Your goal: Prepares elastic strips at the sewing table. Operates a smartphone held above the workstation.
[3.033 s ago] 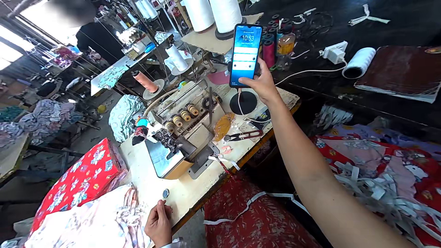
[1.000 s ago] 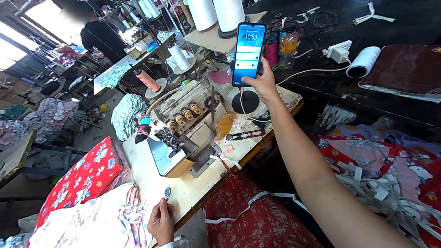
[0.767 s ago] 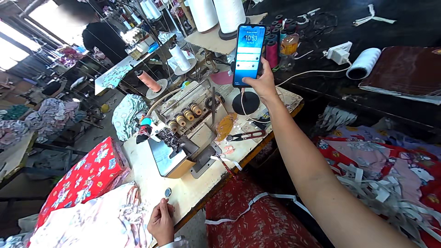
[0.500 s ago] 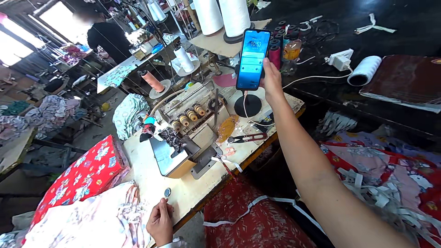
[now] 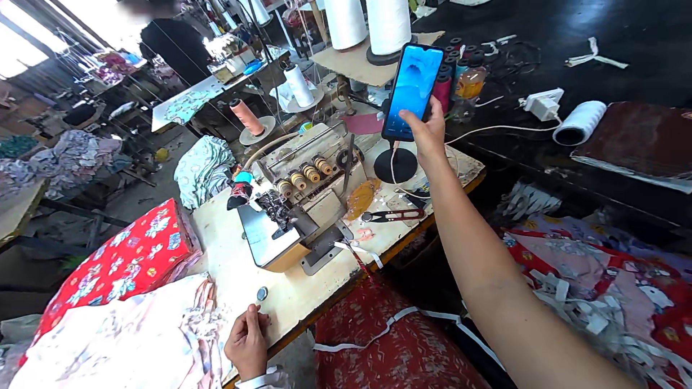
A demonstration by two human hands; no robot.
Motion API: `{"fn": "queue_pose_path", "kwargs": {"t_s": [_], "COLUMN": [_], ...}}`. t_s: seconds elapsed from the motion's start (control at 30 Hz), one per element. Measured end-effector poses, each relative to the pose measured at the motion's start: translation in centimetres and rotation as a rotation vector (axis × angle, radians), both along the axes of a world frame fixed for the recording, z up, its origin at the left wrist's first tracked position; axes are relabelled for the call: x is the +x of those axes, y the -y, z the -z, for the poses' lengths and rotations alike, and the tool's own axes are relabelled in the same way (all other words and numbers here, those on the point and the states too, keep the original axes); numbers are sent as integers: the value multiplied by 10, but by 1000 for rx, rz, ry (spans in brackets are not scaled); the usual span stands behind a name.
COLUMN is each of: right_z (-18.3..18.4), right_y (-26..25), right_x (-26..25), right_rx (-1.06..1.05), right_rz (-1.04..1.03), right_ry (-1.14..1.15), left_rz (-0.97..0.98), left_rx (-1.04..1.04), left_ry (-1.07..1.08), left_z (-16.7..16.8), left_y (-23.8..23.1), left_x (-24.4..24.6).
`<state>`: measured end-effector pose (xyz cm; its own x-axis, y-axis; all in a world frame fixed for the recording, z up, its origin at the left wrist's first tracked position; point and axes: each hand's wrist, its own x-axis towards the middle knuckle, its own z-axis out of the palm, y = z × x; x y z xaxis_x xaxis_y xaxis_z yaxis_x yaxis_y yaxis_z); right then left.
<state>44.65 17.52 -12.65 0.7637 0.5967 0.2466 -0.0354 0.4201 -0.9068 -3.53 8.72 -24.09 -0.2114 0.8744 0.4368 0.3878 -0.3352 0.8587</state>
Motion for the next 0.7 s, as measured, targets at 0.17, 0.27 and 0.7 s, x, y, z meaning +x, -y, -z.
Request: {"fn": "queue_pose_path", "kwargs": {"t_s": [0.17, 0.27, 0.7], "right_z": [-2, -4, 34], "right_y": [-9, -11, 10], "right_x": [-5, -5, 18], "right_rx": [-34, -65, 118], "right_rz": [100, 123, -171], "right_ry": [-11, 1, 12], "left_rz": [7, 8, -1], "left_rx": [9, 11, 2], "left_ry": [-3, -11, -11], "left_z": [0, 0, 0], "left_y": [-1, -1, -1], "left_x": [0, 1, -1]}}
